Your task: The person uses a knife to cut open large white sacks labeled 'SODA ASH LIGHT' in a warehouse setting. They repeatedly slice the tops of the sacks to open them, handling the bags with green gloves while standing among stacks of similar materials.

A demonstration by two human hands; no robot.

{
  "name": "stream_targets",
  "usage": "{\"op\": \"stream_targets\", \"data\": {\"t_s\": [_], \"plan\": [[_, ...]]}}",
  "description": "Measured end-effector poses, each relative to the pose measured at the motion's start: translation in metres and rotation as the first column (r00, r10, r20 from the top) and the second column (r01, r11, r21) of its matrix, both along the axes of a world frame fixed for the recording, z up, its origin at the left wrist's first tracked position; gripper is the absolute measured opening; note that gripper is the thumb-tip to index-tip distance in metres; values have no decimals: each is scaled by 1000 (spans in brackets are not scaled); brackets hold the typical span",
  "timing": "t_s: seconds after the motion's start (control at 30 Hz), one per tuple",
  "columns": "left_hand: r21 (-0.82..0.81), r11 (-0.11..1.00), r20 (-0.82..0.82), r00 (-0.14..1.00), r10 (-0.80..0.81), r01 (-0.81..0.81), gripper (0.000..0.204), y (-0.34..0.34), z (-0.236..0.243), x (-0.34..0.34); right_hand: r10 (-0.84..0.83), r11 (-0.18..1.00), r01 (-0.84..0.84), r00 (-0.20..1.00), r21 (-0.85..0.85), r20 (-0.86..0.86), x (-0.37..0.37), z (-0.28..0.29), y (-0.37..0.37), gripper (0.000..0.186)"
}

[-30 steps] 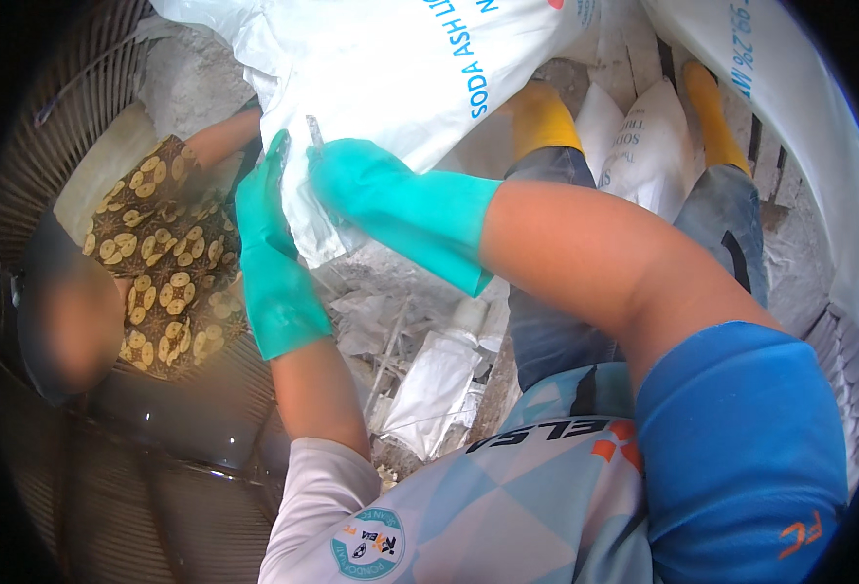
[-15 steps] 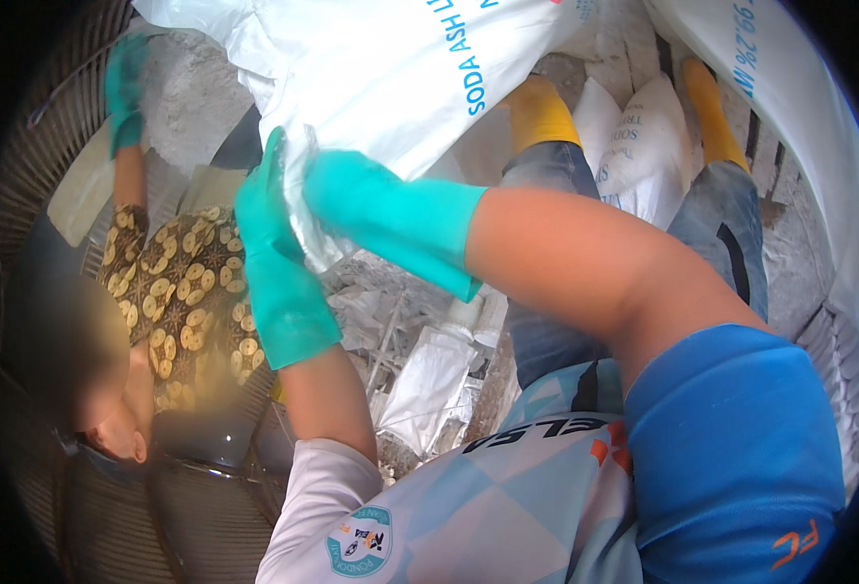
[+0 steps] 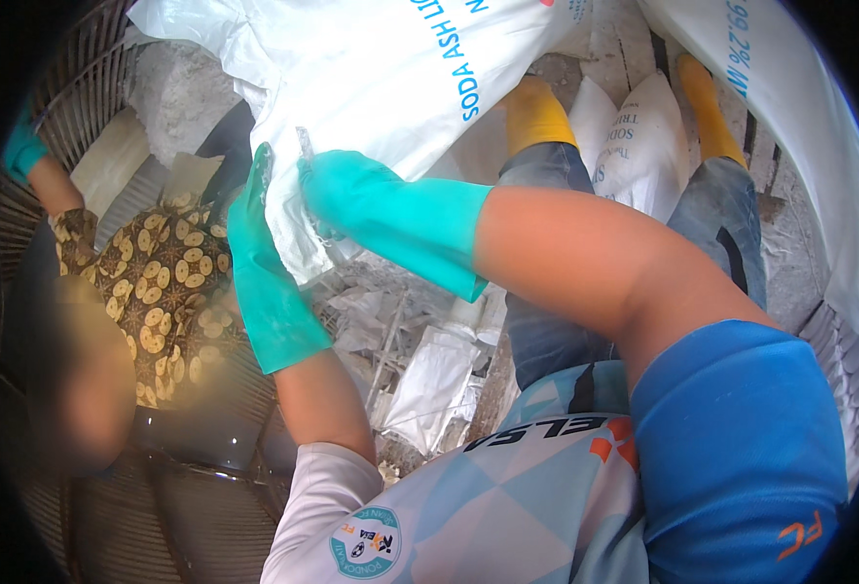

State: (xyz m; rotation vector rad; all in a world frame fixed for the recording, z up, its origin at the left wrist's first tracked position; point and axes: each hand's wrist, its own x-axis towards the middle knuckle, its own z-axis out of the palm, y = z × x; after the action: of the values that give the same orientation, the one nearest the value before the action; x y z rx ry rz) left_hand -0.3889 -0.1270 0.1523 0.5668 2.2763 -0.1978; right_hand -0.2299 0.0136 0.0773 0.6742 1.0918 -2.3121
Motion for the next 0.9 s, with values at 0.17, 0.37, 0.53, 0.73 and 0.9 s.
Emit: {"op": "stream_targets", "data": {"t_s": [0.17, 0.37, 0.53, 0.73, 0.9], "plan": [[243, 864, 13, 889, -458, 441, 67, -75, -8, -28, -11, 1000, 12, 999, 19, -49, 5, 4, -35, 54], [-335, 887, 86, 948, -307, 318, 75, 11, 29, 15, 216, 944, -162, 962, 288, -168, -8, 11, -32, 30], [113, 965, -254, 932, 259, -237, 43, 16, 49, 27, 64, 972, 7, 954, 237, -291, -19, 25, -76, 24], [165, 823, -250, 784, 568, -543, 47, 45, 65, -14, -84, 996, 70, 943, -54, -322, -35, 41, -78, 25], [264, 792, -194, 774, 602, -550, 49, 39, 61, -41, -126, 838, 183, 982, -514, 144, -24, 30, -56, 28]]}}
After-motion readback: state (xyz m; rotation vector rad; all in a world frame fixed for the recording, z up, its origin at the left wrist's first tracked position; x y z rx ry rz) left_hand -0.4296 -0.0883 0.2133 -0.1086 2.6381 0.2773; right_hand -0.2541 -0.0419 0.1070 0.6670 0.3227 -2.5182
